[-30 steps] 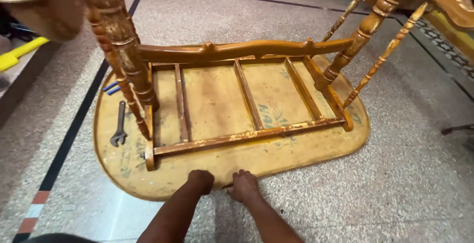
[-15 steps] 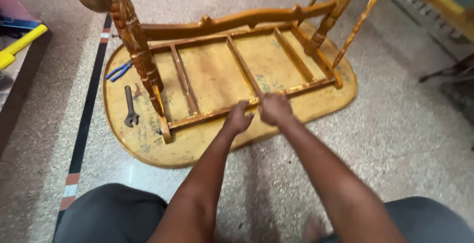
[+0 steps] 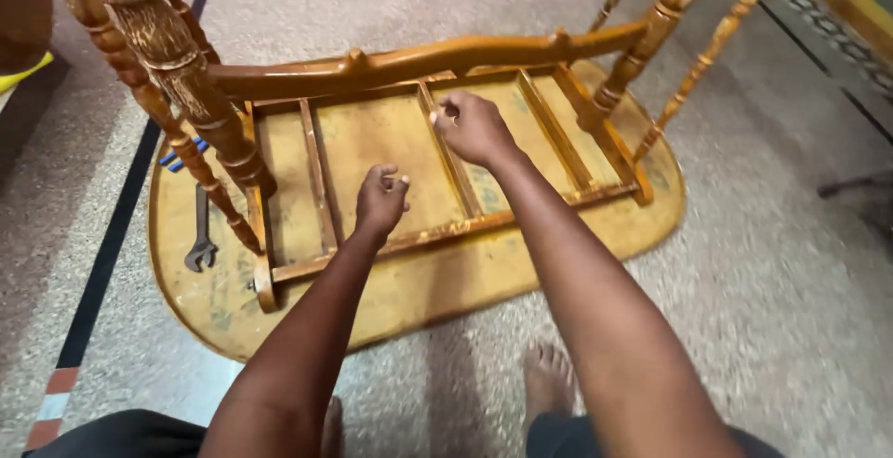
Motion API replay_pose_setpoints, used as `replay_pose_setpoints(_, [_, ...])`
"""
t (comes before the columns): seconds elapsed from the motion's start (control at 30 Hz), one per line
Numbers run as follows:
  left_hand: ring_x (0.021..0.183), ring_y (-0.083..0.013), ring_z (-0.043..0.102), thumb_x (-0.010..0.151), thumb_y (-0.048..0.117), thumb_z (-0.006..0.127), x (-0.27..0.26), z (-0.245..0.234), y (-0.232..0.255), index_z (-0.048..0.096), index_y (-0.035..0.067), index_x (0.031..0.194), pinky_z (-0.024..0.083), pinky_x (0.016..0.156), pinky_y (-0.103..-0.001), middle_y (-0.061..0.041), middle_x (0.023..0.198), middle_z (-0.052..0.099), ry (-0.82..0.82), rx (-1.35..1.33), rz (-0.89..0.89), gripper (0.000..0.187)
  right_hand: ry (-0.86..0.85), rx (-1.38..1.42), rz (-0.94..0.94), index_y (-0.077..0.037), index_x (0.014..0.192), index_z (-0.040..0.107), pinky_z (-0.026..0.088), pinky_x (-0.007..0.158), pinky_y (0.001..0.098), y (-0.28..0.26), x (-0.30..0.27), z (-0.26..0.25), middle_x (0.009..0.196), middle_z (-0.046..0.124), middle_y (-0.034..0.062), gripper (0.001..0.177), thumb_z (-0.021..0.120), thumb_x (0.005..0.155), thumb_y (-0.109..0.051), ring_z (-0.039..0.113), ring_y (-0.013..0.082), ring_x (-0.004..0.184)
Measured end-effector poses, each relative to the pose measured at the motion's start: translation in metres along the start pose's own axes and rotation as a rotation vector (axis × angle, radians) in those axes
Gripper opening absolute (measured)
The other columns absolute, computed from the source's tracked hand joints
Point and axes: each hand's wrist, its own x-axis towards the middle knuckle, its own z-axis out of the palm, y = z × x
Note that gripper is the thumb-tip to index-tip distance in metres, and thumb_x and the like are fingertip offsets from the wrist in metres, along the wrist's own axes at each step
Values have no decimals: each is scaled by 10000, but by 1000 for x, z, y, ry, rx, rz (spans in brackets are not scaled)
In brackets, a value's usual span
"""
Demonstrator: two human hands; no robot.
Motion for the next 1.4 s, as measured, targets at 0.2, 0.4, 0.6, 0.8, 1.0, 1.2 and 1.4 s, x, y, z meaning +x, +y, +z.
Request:
replay_pose_setpoints(0.2, [674,-149,674,961,225,671,47,-3,8,565,60,1314,558,642,-318,-72,984,630,126,-58,-22,404,-32,149,13,-68,1113,738,565,859,345,37,60,24,1039,783,105,294,721,911,-282,749,216,950])
replay_pose_setpoints(0.4, [617,-147,654,957,213,674,89,1,5,603,43,1251,533,592,-306,-69,928,660,303,-241,55,347,-66,156,-207,-55,1138,726,564,846,344,63,109,36,1057,766,103,301,741,927,-269,732,194,964])
replay_pose_setpoints(0.6, [580,-145,628,961,200,672,84,-19,32,623,56,1189,467,486,-296,-76,864,677,400,-382,-3,274,-247,-4,-239,-53,1078,740,548,761,345,25,109,26,890,747,98,249,717,956,-269,702,195,803])
replay_pose_setpoints(0.8, [645,-126,660,958,193,640,26,-70,66,603,107,1229,513,511,-262,-59,977,683,438,-338,56,287,-230,35,-288,-68,1112,728,540,804,352,-21,85,16,982,755,100,292,744,921,-289,715,195,895])
replay_pose_setpoints(1.0, [660,-111,645,981,185,658,-6,-90,62,607,86,1130,556,543,-251,-48,912,653,367,-281,111,186,-215,55,-321,-107,1094,761,536,852,383,-33,48,13,1007,768,75,232,734,952,-288,711,187,921])
replay_pose_setpoints(1.2, [599,-97,639,976,177,661,-6,-105,100,628,87,1042,513,460,-241,-35,868,673,375,-123,112,116,-248,142,-307,-41,1023,716,560,799,370,-17,54,-4,926,749,85,204,720,1009,-244,704,196,857])
replay_pose_setpoints(1.4, [582,-61,658,980,204,705,-4,-125,139,632,113,1059,497,455,-224,-4,900,696,345,6,140,141,-134,38,-591,-1,1047,673,539,739,366,0,88,-22,950,708,76,229,769,1016,-207,680,164,866])
